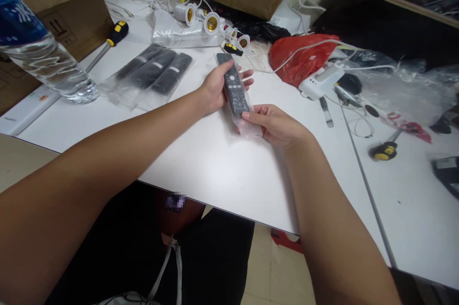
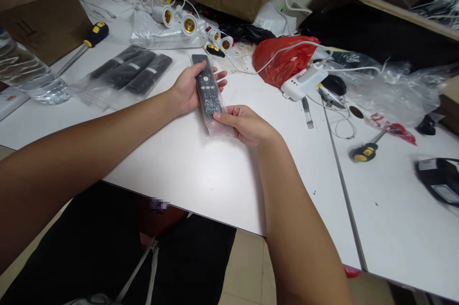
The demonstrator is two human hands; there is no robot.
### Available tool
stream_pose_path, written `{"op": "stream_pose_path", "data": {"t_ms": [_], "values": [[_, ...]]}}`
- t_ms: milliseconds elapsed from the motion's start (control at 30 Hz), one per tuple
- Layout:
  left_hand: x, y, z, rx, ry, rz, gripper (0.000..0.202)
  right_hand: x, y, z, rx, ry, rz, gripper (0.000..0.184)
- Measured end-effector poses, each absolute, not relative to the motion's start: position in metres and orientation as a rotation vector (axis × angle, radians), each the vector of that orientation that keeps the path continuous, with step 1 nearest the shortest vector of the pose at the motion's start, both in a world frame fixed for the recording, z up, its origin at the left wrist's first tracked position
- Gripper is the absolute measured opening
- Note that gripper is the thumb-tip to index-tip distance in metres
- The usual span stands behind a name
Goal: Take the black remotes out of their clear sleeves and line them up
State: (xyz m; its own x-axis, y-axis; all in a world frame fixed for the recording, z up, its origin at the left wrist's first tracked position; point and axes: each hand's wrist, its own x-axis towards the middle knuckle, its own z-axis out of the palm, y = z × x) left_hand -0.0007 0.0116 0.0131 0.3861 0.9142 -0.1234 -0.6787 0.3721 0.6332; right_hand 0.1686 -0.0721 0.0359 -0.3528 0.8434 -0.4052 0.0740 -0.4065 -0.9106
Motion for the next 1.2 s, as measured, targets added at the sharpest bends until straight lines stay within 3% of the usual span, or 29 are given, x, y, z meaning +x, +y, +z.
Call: {"op": "stream_pose_path", "data": {"t_ms": [333,767,1100,1200], "values": [[-0.003,0.013,0.018,0.58,0.608,1.125,0.028,0.168,-0.072,0.035,-1.294,-1.217,1.798,0.027],[-0.023,0.042,0.015,0.409,0.685,1.251,0.046,0.161,-0.071,0.034,-1.291,-1.198,1.727,0.032],[-0.024,0.058,-0.001,0.575,0.81,1.39,0.009,0.16,-0.073,0.036,-1.316,-1.193,1.726,0.031],[-0.022,0.053,-0.001,0.592,0.816,1.447,0.009,0.16,-0.074,0.037,-1.312,-1.183,1.73,0.031]]}}
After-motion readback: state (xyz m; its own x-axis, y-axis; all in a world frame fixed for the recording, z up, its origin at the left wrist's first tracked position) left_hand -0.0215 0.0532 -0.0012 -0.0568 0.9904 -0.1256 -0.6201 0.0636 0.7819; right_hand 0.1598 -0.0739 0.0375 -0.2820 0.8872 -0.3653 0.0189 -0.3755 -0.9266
